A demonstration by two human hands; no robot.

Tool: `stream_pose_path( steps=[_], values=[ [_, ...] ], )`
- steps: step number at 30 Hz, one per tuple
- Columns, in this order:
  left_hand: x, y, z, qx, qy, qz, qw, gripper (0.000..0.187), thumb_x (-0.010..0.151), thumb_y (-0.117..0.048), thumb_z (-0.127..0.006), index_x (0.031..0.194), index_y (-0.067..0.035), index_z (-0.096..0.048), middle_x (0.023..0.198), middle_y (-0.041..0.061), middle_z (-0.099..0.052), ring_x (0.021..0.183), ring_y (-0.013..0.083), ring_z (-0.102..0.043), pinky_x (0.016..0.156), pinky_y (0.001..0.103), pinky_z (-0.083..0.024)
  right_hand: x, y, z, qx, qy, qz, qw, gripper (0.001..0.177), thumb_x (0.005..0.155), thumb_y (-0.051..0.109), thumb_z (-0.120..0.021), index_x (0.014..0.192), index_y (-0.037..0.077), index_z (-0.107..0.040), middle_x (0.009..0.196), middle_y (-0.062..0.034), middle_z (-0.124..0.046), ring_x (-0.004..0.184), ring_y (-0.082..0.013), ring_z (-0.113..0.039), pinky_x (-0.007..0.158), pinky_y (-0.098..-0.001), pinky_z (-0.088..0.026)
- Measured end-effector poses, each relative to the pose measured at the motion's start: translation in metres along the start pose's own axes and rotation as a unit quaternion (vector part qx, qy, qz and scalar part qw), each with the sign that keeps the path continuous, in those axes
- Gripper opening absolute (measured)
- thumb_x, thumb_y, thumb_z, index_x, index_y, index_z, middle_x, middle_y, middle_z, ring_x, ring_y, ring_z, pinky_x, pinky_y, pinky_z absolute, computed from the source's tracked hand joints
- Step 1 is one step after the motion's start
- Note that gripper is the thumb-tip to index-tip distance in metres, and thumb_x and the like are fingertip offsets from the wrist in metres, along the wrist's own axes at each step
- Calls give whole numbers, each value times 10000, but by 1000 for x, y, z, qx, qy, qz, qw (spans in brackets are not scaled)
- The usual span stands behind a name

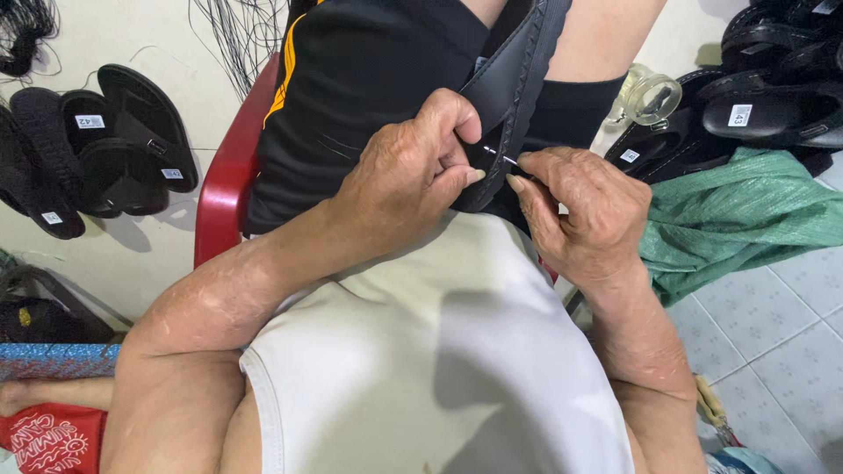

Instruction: The person stitches a black shoe using a needle and thread. They repeatedly push the needle through the shoe's edge and pull the thread tight to secure the seam.

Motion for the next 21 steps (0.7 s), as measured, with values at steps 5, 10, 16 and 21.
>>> stream_pose_path(
  steps=[5,10,16,21],
  values=[
    [4,3,1,3,4,5,1000,281,857,-74,-624,1059,-93,-430,668,-10,-631,570,209,-577,639,364,-442,-7,-4,-4,-2,9,-24,1000,90,1017,46,-703,1005,-42,-714,938,-163,-744,799,-308,-706,730,-388,-535],
    [8,-6,2,-30,11,74,997,271,816,-185,-652,1018,-132,-479,670,-55,-689,557,124,-613,642,304,-468,-31,7,10,-79,27,-58,995,129,1068,93,-608,1006,16,-690,744,-97,-585,608,-255,-526,580,-365,-408],
    [5,-4,-11,-151,-62,77,984,255,835,-94,-670,982,-113,-463,642,-8,-679,485,70,-591,494,224,-493,-77,15,28,-107,70,-164,978,142,1041,126,-597,977,73,-712,764,-84,-605,668,-270,-573,638,-368,-408],
    [-6,0,-5,-326,-169,88,926,317,899,-16,-679,1102,-87,-447,702,96,-650,591,132,-676,485,210,-551,-69,4,-16,-16,-95,-150,984,438,816,229,-962,1108,-5,-734,937,-133,-746,619,-164,-588,644,-323,-528]
  ],
)
Point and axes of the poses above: each hand's wrist, its own x-axis towards the middle knuckle, its own z-axis out of the back of the hand, y = z × x, the point moved 1 cm from there along x, towards the middle knuckle
